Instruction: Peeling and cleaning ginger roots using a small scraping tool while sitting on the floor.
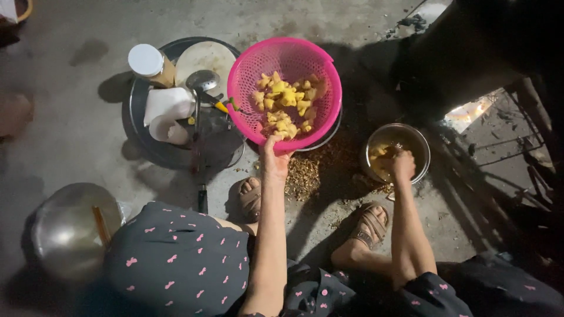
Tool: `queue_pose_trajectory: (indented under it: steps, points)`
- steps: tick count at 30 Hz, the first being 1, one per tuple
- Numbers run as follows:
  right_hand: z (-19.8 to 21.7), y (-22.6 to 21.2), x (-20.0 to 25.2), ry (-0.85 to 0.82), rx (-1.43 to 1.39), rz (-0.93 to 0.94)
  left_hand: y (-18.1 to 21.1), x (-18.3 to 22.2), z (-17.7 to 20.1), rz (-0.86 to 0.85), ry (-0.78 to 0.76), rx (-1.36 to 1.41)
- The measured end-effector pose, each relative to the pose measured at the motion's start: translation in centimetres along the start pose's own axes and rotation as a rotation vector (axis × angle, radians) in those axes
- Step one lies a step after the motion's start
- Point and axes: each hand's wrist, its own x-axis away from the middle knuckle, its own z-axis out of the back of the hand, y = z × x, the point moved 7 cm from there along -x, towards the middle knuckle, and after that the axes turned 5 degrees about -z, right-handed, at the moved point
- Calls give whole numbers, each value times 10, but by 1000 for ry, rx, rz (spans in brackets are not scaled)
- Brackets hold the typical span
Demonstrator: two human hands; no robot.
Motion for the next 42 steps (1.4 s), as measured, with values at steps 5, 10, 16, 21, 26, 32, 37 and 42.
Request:
queue_pose_trajectory:
  steps: [5,10,16,21,26,32,37,42]
  points:
    - [128,-93,96,198,-55,65,-13,-16,11,-25,-14,19]
    - [80,-40,39,154,25,127,-18,-13,8,-18,-24,-38]
    - [100,-64,32,217,-336,176,22,44,-33,-50,-14,-72]
    - [187,-220,159,203,-757,524,8,40,-30,-43,-30,-112]
    - [209,-268,195,-108,-754,847,13,54,-43,-49,-58,-101]
    - [67,-39,-40,76,-55,152,-19,17,-10,-8,-82,-139]
    - [2,-6,-20,-170,72,150,-19,17,-14,-12,-77,-117]
    - [-15,10,-28,-178,165,67,-20,17,-15,-14,-109,-112]
